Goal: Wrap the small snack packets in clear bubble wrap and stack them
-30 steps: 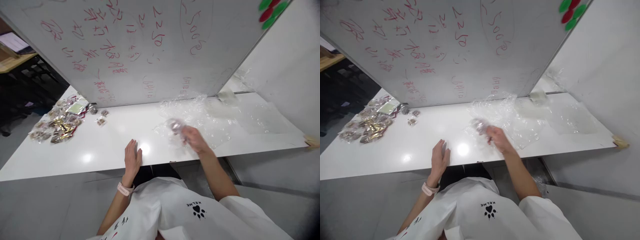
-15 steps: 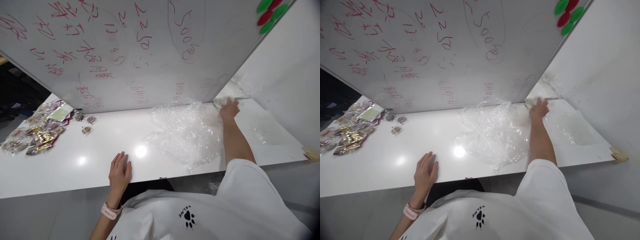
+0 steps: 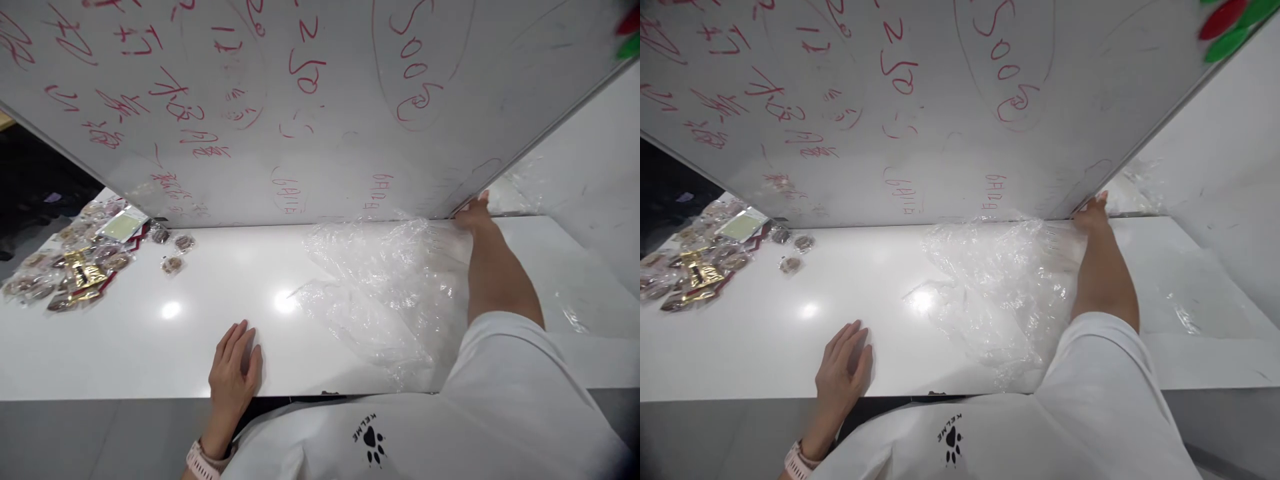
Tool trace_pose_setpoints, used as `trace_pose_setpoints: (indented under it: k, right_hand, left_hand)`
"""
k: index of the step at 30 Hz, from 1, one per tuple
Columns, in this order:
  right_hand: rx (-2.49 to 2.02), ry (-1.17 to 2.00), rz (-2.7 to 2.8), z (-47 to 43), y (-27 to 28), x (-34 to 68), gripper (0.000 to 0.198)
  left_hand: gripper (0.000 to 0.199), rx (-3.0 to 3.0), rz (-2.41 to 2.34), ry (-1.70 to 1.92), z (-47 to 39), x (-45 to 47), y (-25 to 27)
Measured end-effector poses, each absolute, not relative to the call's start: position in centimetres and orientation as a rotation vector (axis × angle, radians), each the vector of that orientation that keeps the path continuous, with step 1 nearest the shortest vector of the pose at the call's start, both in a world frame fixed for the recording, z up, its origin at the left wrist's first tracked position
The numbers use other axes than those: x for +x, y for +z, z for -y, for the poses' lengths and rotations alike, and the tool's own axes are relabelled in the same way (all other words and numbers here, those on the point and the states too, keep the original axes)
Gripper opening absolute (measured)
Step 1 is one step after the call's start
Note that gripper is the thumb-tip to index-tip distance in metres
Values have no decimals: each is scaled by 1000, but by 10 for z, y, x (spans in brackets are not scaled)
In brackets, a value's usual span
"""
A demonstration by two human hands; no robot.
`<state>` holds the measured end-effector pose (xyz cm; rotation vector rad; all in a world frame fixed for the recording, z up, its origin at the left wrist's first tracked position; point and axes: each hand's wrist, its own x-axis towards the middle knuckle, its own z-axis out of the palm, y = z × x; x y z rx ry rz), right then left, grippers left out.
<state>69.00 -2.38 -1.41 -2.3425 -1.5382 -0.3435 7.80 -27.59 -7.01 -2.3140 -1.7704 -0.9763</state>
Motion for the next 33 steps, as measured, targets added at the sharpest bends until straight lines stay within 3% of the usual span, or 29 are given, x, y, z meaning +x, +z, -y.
trace_pose_setpoints:
  k: [2, 4, 7, 11, 13, 16, 20, 26, 33]
  right_hand:
    - [-2506, -234, 1366, 37, 6, 684, 62]
    - [-2536, -252, 1148, 65, 29, 664, 55]
    - [-2126, -238, 1193, 135, 53, 604, 33]
    - [-1596, 533, 1815, 244, 42, 489, 29]
    - [-1578, 699, 2089, 282, 17, 434, 38]
    - [-1690, 603, 2180, 312, -23, 370, 51]
    - [-1550, 598, 2292, 327, -46, 321, 58]
    - [-1369, 792, 2215, 339, -17, 313, 46]
    - [-1849, 210, 2203, 289, -43, 372, 45]
  left_hand:
    - [39, -2314, 1778, -977, 276, 79, -69]
    - [39, -2319, 1803, -968, 276, 80, -69]
    - [36, -2331, 1853, -990, 278, 79, -68]
    - [28, -2356, 2093, -1042, 273, 82, -57]
    - [34, -2420, 2291, -1069, 261, 89, -44]
    - [53, -2582, 2460, -1044, 230, 109, -25]
    - [64, -2825, 2367, -728, 200, 127, -14]
    - [46, -2704, 2321, -658, 235, 67, -24]
    - [39, -2359, 2495, -562, 287, -23, -19]
